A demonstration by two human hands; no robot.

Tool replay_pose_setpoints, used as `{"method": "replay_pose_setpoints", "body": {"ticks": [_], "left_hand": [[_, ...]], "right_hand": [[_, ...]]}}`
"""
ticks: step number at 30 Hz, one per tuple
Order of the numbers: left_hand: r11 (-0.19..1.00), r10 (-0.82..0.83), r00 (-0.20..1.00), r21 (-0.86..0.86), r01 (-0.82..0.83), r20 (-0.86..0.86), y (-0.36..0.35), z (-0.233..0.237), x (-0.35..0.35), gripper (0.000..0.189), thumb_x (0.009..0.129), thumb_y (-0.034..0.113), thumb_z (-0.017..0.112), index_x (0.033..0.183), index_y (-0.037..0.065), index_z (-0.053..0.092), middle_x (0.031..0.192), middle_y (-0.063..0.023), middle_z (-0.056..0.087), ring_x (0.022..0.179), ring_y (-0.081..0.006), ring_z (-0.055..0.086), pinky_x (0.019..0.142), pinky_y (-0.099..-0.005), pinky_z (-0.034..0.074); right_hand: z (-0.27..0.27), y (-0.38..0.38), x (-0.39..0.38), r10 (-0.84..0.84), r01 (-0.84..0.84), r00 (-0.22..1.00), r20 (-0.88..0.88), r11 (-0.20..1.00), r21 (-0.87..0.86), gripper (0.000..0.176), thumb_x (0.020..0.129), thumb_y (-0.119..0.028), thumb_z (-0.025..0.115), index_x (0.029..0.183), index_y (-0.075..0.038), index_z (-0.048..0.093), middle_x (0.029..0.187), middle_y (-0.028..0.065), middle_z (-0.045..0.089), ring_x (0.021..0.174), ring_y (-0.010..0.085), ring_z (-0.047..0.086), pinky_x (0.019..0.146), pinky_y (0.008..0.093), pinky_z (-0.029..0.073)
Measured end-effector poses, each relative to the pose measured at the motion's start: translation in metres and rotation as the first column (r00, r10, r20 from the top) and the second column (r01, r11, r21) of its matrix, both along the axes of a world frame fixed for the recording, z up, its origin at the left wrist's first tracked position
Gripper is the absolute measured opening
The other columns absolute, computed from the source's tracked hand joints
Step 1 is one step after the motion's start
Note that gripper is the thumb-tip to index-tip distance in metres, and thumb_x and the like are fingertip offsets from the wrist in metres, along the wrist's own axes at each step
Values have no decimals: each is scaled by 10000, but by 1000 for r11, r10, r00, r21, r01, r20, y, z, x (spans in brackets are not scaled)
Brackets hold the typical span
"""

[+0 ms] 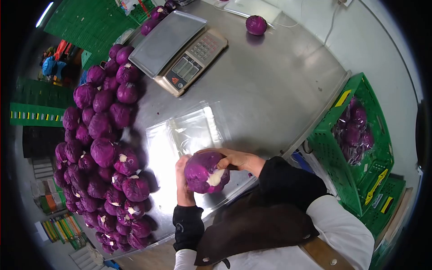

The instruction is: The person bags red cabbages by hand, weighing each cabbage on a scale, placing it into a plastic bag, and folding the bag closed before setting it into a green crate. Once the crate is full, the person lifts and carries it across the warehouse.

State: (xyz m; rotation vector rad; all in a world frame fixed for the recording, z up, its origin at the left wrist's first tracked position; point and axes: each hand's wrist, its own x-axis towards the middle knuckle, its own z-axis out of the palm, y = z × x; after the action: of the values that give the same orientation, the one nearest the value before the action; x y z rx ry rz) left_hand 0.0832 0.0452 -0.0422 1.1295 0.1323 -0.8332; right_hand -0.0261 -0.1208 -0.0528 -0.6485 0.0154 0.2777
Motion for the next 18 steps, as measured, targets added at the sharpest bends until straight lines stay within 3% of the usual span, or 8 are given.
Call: {"method": "replay_pose_setpoints", "body": {"ticks": [1, 4, 6, 7, 8, 10, 12, 18], "left_hand": [[944, 272, 961, 181, -277, 53, 3, 12, -9, 159, 889, 157, 552, 844, 7, 575, 686, -18, 554, 563, -120, 534, 546, -213, 462], [999, 27, 980, -26, -22, 197, 19, 26, -9, 133, 884, 128, 562, 933, 9, 596, 694, -21, 572, 461, -54, 439, 413, -171, 342], [947, -200, 761, 320, -10, 617, -19, 69, -48, 114, 872, 73, 552, 887, -16, 622, 672, -16, 559, 524, -33, 449, 439, -175, 324], [958, -250, 509, 286, 8, 823, -41, 73, -59, 117, 861, 42, 551, 894, -22, 643, 667, -21, 573, 532, -37, 452, 454, -181, 326], [941, -329, 492, 324, 98, 806, -60, 87, -68, 73, 794, -29, 600, 850, -28, 648, 804, -71, 654, 688, -130, 595, 607, -238, 456], [968, -247, 316, 251, 28, 916, -88, 90, -70, 76, 841, -1, 565, 863, -23, 634, 701, -48, 611, 587, -99, 546, 528, -216, 416], [998, 27, 827, -59, 7, 562, -104, 87, -59, 108, 908, 68, 502, 916, 0, 586, 609, 22, 489, 495, -28, 390, 430, -184, 288], [968, 249, 833, -139, -207, 494, -103, 76, -91, 136, 941, 118, 469, 905, -8, 506, 559, -19, 458, 433, -72, 391, 396, -199, 299]], "right_hand": [[0, -2, -4, -8, 8, 1000, 3, 1000, 1, 740, 666, -241, 686, 1309, -13, 398, 1254, 121, 480, 1169, 212, 436, 1014, 316, 322], [14, -7, -19, -273, 286, 932, -239, 958, 23, 679, 726, -292, 709, 1259, 14, 420, 1168, 117, 524, 1073, 192, 513, 938, 313, 408], [26, -8, -24, -473, 412, 838, -270, 875, -255, 697, 749, -346, 702, 1267, 19, 412, 1176, 140, 517, 1093, 212, 503, 941, 315, 399], [39, -12, -27, -589, 440, 773, -233, 765, -470, 697, 774, -365, 684, 1274, 30, 401, 1176, 164, 510, 1096, 234, 501, 936, 317, 395], [44, -18, -29, -671, 488, 709, -215, 688, -537, 614, 838, -337, 626, 1256, 57, 410, 1181, 174, 513, 1102, 235, 497, 935, 315, 391], [66, -41, -43, -698, 511, 702, 140, 357, -782, 451, 885, -243, 573, 1208, 53, 463, 1144, 174, 538, 1083, 249, 518, 910, 317, 403], [100, -75, -48, -660, 566, 619, 425, 1, -824, 306, 874, -140, 567, 1121, 38, 535, 1094, 168, 554, 1043, 291, 538, 877, 326, 421], [125, -91, -25, -244, 736, 525, 815, -350, -579, 258, 754, -35, 636, 1009, -16, 605, 1031, 126, 554, 990, 291, 546, 824, 353, 462]]}}
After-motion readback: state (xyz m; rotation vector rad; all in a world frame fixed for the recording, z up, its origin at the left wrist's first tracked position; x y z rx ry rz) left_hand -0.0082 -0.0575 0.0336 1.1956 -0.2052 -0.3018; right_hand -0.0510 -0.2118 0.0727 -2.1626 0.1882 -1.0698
